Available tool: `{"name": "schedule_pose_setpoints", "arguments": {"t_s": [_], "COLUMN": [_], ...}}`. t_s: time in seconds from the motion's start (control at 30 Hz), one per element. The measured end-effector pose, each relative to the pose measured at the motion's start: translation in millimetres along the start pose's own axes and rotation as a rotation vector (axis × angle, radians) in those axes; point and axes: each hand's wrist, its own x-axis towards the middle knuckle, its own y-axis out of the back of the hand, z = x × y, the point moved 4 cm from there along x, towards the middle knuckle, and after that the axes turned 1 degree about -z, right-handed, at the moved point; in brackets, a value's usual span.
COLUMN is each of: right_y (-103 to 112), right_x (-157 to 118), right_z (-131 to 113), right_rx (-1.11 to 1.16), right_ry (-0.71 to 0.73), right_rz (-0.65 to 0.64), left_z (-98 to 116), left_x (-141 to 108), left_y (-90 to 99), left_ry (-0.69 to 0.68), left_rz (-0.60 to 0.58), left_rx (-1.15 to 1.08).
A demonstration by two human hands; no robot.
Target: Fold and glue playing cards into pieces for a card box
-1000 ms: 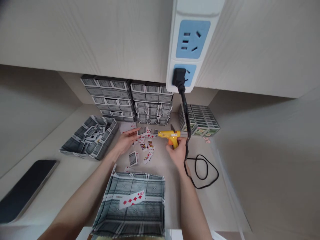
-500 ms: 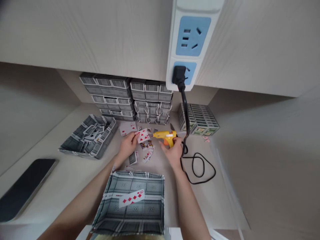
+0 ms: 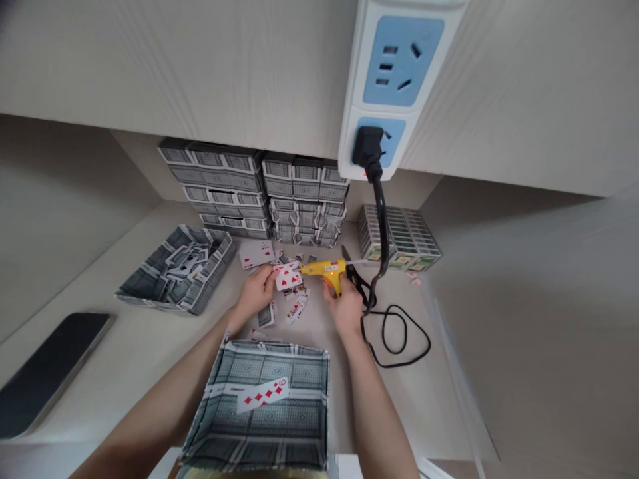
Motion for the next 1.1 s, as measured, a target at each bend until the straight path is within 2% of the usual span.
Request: {"name": "schedule_pose_setpoints", "arguments": {"t_s": [0.67, 0.8, 0.93, 1.1], "right_y": [-2, -1, 11, 25], "right_x": [-1, 1, 7, 6], "right_z": [4, 6, 20, 50], "right_rx": [-0.018, -0.057, -0.104, -0.292], "right_ry": [0.024, -0.006, -0.08, -0.139], "right_rz": [-0.011, -0.018, 0.062, 0.219], "left_z": [-6, -7, -12, -25], "left_x": [-1, -2, -2, -1], "left_y": [2.6, 5.1, 9.5, 10.4], "left_ry": [0.069, 0.09, 0.156, 0.237], "left_rz": [0.046, 0.06, 0.14, 0.226], "left_rx": [-0.062, -0.111, -0.177, -0.26]}}
